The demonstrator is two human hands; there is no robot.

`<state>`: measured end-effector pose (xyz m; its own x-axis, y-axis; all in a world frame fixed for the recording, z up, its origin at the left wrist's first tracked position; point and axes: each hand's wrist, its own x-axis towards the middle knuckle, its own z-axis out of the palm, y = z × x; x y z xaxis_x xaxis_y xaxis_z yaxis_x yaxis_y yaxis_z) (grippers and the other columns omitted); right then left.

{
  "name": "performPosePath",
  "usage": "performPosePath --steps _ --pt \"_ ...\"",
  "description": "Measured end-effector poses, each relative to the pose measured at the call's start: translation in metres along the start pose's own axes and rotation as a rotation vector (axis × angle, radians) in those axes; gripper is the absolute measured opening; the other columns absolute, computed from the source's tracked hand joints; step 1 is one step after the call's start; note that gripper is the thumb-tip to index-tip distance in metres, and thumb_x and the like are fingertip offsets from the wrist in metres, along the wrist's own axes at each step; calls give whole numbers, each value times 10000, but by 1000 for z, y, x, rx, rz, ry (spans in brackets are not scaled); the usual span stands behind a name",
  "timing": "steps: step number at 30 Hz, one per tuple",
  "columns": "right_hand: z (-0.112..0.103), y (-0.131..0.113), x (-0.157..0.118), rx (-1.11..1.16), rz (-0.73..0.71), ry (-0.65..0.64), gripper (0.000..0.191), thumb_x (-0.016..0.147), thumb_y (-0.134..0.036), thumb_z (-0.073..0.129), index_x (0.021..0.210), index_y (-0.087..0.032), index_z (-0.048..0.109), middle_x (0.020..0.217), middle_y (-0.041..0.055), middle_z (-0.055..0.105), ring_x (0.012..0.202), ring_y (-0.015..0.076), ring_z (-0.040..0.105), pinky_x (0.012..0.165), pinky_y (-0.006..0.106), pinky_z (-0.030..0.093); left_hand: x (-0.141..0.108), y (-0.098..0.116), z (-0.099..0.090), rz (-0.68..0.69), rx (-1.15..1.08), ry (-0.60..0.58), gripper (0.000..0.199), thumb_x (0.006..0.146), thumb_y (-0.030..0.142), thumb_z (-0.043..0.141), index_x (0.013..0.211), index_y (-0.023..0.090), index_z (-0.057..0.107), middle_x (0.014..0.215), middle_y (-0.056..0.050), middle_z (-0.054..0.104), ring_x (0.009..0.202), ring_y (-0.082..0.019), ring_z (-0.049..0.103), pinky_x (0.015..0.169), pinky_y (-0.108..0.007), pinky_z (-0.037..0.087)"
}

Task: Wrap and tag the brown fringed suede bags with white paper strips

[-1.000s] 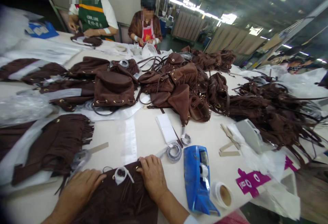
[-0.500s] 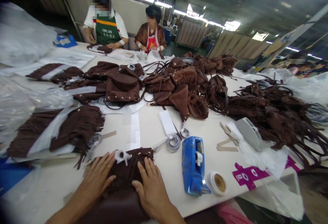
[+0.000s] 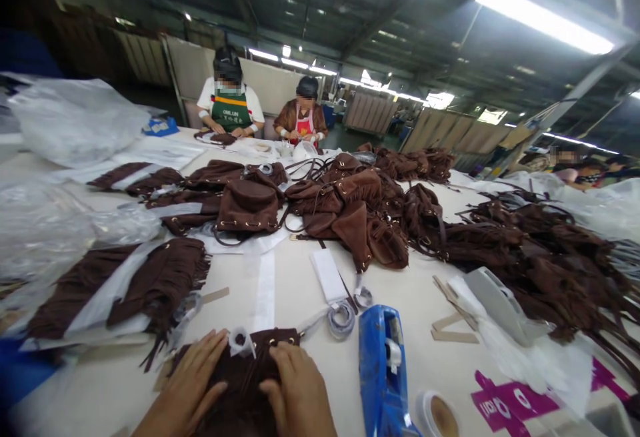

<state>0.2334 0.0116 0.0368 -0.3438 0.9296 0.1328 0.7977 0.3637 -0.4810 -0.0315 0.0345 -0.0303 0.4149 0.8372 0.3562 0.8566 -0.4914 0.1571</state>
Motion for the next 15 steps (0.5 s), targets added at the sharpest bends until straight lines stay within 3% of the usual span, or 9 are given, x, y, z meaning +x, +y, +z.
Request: performPosePath --steps 2,4,7,10,15 --pt "-12 -20 27 147 70 15 513 849 -199 679 1334 -229 517 1231 83 634 1110 222 613 950 336 506 8 6 -2 -63 -93 9 512 937 296 526 1430 228 406 1421 -109 572 1315 -260 542 1056 -425 525" --pt "-10 -33 53 207 86 -9 576 772 -206 755 1302 -238 533 1156 54 639 1028 219 630 891 316 514 13 10 0 -97 -168 26 441 916 210 512 1354 242 471 1352 -102 620 1256 -247 593 1032 -410 547" --pt "10 -32 78 248 88 -49 271 805 -185 694 1066 -229 642 998 15 663 913 199 645 822 290 501 13 13 8 -128 -239 28 488 893 189 533 1372 241 451 1360 -109 611 1272 -260 579 1051 -436 532" --pt "24 -20 87 422 162 -41 110 814 -136 636 888 -213 662 857 -12 687 810 167 650 756 246 488 10 13 15 -155 -271 24 509 897 234 579 1386 270 444 1367 -79 607 1271 -256 575 1045 -451 533" --pt "25 -11 83 616 130 -8 190 838 -141 602 965 -239 704 917 -9 725 828 163 670 746 235 491 18 14 14 -202 -331 8 485 895 285 631 1357 311 484 1334 -39 622 1238 -250 580 1028 -469 533"
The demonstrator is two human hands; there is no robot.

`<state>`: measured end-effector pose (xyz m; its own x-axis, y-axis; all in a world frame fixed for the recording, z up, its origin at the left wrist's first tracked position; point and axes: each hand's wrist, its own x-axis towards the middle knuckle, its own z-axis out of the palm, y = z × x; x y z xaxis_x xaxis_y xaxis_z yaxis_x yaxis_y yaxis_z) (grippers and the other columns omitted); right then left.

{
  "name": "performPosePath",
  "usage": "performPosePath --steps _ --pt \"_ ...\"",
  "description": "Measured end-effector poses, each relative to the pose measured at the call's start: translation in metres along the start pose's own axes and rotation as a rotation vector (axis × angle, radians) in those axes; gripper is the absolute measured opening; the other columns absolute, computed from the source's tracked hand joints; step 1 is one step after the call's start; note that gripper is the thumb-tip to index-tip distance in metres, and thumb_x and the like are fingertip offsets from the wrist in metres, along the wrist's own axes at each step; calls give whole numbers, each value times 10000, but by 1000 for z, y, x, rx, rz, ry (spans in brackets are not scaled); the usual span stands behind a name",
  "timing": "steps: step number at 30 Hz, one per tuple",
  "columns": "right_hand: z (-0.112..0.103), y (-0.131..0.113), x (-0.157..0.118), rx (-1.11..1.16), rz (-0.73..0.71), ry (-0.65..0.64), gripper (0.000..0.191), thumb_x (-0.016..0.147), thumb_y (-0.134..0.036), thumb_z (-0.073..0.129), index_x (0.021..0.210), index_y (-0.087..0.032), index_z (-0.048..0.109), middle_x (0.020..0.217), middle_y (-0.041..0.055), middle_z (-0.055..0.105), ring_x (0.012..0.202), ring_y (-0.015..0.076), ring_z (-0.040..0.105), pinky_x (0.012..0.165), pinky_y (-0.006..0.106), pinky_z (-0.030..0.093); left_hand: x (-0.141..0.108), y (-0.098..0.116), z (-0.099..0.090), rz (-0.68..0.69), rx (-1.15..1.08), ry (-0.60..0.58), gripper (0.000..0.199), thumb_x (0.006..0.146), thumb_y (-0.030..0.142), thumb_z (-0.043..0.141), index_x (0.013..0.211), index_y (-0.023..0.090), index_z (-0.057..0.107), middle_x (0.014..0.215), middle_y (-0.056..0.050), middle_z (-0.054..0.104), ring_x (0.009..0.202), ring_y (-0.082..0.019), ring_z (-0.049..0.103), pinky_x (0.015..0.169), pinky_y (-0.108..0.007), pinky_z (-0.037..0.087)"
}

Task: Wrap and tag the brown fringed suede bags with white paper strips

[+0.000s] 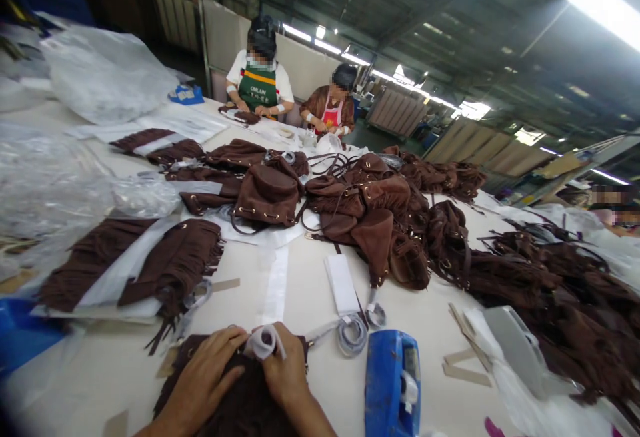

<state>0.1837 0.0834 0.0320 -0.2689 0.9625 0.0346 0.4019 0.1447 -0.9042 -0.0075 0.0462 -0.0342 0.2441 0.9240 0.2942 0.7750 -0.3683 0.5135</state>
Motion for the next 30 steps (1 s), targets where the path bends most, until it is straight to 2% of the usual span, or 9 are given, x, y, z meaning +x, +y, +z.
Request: performPosePath --steps 4,9,12,15,20,22,26,28,30 --pt "2 2 -7 -95 -166 -56 254 898 -155 565 1075 -271 706 986 11 704 903 174 652 798 260 480 12 8 -5 -25 -84 -24 358 906 377 640 1250 303 570 1248 -34 655 1169 -247 597 1002 -456 532" --pt "5 10 -12 -156 -258 -94 358 897 -101 554 1202 -265 650 1068 34 693 977 185 640 861 280 492 18 11 -6 -36 -120 -58 289 888 277 671 1170 292 611 1207 -22 653 1141 -246 580 996 -450 503" --pt "6 14 -14 -200 -279 -83 313 921 -115 550 1183 -255 651 1046 36 692 942 182 644 837 281 498 19 10 -6 -14 -129 -61 212 915 320 633 1126 299 632 1185 -15 653 1129 -242 575 981 -445 496" --pt "7 18 -13 -277 -285 -111 259 945 -150 548 1157 -256 654 1006 31 688 909 186 639 803 284 494 19 12 -6 -6 -128 -57 168 936 277 597 1097 286 642 1169 -23 654 1115 -245 573 978 -460 486" --pt "7 15 -8 -393 -260 -145 222 989 -205 472 1112 -208 657 968 68 670 886 208 629 796 315 507 23 17 -6 -17 -137 -79 185 953 194 528 1103 232 628 1162 -61 643 1104 -256 569 980 -489 475" --pt "1 7 -8 -404 -254 -179 250 980 -195 483 1173 -213 640 1028 73 674 949 212 633 853 326 512 25 15 -10 -7 -152 -103 212 942 184 531 1127 227 623 1179 -64 641 1122 -250 571 1003 -477 476" --pt "-30 -27 -38 -362 -174 -160 541 933 -210 580 1448 -221 418 1295 96 615 1102 212 614 967 346 494 14 10 -42 -5 -178 -132 344 956 254 513 1299 234 540 1350 -84 582 1273 -238 524 1100 -464 438" --pt "-46 -46 -68 -335 -87 -155 591 922 -299 634 1462 -242 401 1321 92 608 1115 220 617 979 357 492 -7 14 -67 -42 -181 -135 411 981 344 478 1380 248 464 1444 -92 513 1351 -244 461 1149 -498 380" --pt "-55 -56 -99 -308 -37 -215 710 846 -437 735 1460 -274 418 1355 80 599 1190 245 590 1027 374 463 -36 23 -87 -90 -214 -207 487 966 432 502 1428 312 412 1494 -54 476 1388 -240 428 1173 -487 350"
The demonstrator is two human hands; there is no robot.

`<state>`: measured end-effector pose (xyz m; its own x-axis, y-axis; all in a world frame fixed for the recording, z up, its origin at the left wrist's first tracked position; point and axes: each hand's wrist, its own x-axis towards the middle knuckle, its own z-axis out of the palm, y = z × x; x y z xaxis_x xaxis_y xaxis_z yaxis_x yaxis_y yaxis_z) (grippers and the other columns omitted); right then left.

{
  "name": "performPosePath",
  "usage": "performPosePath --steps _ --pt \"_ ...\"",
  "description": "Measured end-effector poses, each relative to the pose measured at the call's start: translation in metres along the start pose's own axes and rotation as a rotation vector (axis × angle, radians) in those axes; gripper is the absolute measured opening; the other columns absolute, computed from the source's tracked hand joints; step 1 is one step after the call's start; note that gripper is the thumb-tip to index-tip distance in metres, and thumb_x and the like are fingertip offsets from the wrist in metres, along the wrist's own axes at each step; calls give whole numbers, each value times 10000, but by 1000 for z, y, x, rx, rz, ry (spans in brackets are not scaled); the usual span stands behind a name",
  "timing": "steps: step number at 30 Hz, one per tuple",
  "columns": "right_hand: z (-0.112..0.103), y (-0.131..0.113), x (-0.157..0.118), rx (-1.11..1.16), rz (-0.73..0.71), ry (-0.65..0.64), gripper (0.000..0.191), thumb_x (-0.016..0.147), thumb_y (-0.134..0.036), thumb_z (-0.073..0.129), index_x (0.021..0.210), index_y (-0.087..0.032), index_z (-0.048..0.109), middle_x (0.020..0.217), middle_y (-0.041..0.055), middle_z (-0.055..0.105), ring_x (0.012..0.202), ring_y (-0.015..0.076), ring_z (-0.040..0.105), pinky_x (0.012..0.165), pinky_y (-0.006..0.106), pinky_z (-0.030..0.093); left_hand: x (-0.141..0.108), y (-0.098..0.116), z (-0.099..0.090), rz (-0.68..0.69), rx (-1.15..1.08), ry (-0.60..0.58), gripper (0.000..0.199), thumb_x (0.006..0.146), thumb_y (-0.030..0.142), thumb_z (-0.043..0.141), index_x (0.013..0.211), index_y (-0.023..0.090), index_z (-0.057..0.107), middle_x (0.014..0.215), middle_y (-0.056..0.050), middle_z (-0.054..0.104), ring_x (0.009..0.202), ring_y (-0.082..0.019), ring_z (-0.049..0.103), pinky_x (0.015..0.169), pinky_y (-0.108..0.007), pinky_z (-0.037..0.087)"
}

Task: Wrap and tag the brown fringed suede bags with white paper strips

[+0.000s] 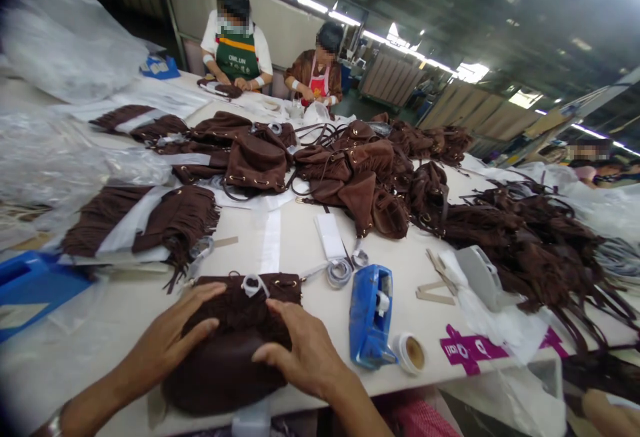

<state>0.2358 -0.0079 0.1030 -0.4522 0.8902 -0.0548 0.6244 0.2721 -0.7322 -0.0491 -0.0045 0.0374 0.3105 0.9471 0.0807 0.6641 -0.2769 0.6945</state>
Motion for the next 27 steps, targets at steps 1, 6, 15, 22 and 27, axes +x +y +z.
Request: performPosePath --steps 1,6,15,22,27 --pt "2 -2 -14 2 3 -40 813 781 -484 788 1471 -278 410 1383 84 584 1235 265 565 1055 387 440 -15 6 -2 -36 -22 -59 547 934 481 547 1439 331 402 1501 -44 477 1389 -250 433 1171 -485 354" --pt "29 13 -38 -50 103 -37 528 763 -326 814 1247 -270 610 1098 24 716 993 238 666 845 300 492 -46 31 11 -256 -212 -180 608 849 487 645 1398 278 491 1423 -51 574 1300 -283 532 1124 -456 409" --pt "50 30 -31 -300 -4 183 281 868 -9 466 1009 -214 597 937 27 690 869 178 639 744 254 427 -38 22 32 98 63 169 330 886 179 461 1128 249 673 1075 5 763 984 -192 725 877 -302 585" --pt "42 16 -27 -339 -119 43 384 848 -193 647 1224 -165 574 1095 108 695 988 255 636 850 342 478 -49 4 51 250 174 178 367 921 183 445 1264 188 576 1326 -94 655 1136 -206 670 981 -369 559" --pt "25 0 -12 -130 -70 -46 397 883 -374 697 1256 -252 639 1175 56 715 1065 242 658 923 326 478 -36 25 26 2 -5 -61 445 945 458 510 1333 245 555 1322 -49 664 1199 -225 631 1046 -401 505"
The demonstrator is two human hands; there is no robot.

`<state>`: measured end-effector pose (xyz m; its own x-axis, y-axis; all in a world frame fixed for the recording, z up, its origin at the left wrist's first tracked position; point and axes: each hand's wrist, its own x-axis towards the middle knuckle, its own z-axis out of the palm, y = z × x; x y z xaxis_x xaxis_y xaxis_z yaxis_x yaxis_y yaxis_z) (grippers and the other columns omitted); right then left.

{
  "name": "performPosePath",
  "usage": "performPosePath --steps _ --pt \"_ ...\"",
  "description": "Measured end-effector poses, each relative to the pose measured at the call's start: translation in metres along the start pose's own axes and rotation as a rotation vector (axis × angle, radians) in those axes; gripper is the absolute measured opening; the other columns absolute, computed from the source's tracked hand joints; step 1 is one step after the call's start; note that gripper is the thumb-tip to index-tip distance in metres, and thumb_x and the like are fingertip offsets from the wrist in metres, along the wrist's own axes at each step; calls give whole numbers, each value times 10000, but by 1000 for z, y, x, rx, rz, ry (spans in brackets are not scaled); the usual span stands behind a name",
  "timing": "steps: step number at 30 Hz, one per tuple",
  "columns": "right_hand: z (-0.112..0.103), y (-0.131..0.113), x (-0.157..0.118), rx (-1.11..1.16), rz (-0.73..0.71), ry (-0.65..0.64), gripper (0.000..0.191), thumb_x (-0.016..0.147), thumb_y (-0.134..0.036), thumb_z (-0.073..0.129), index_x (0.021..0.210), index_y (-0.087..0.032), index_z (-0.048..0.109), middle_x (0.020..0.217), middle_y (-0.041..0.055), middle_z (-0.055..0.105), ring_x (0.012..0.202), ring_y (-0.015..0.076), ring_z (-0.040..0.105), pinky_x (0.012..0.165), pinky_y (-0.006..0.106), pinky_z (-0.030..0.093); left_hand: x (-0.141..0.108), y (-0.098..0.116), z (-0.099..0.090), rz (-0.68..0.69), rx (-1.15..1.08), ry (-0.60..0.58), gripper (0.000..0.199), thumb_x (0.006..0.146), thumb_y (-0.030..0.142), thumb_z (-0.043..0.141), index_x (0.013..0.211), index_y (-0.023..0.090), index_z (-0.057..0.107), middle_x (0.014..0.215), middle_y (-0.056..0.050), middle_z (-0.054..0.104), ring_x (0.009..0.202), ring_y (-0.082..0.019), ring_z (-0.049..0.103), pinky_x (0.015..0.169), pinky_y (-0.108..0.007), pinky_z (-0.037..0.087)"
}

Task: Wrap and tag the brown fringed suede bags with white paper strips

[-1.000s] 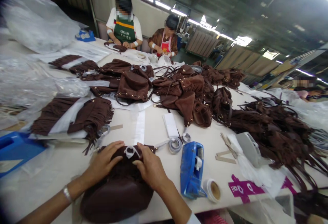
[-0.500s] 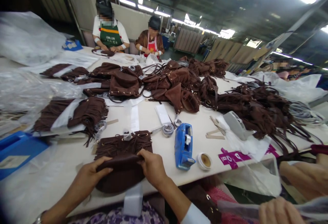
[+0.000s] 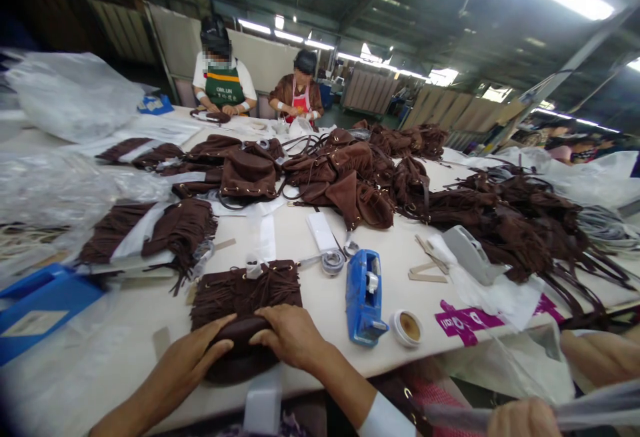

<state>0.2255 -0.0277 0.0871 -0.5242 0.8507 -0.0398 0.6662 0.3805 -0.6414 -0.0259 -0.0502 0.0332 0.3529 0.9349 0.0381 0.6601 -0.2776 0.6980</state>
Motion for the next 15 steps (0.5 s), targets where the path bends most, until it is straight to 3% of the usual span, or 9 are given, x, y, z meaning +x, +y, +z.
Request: performPosePath --steps 3,5,8,11,15 --pt "-2 4 9 170 43 11 304 819 -344 771 1111 -284 714 1046 -15 743 964 199 673 827 268 486 15 11 -12 -83 -230 -132 354 942 440 503 1190 234 649 1168 -20 734 1074 -211 682 949 -337 539" --pt "-3 7 14 242 97 -10 254 776 -318 803 1015 -265 737 933 -39 738 857 171 670 711 228 476 25 17 -16 -106 -295 -182 263 901 410 554 977 198 691 913 0 761 846 -197 714 728 -275 567" --pt "-2 8 19 281 170 -34 140 791 -282 778 913 -234 730 790 -55 707 727 145 651 594 202 438 35 23 -16 -127 -232 -138 179 854 333 584 753 191 622 654 31 671 611 -172 649 515 -238 481" --pt "5 5 20 71 70 66 70 872 -215 681 938 -237 690 822 -41 706 766 147 653 651 217 448 36 24 -7 -71 -90 -25 116 875 228 524 808 211 617 772 6 670 732 -189 652 646 -283 515" --pt "19 7 17 -348 -119 153 126 937 -113 517 930 -196 611 864 37 672 795 174 620 702 262 440 23 12 14 86 76 94 293 935 130 371 976 203 652 1062 -88 685 1002 -236 656 940 -435 524"
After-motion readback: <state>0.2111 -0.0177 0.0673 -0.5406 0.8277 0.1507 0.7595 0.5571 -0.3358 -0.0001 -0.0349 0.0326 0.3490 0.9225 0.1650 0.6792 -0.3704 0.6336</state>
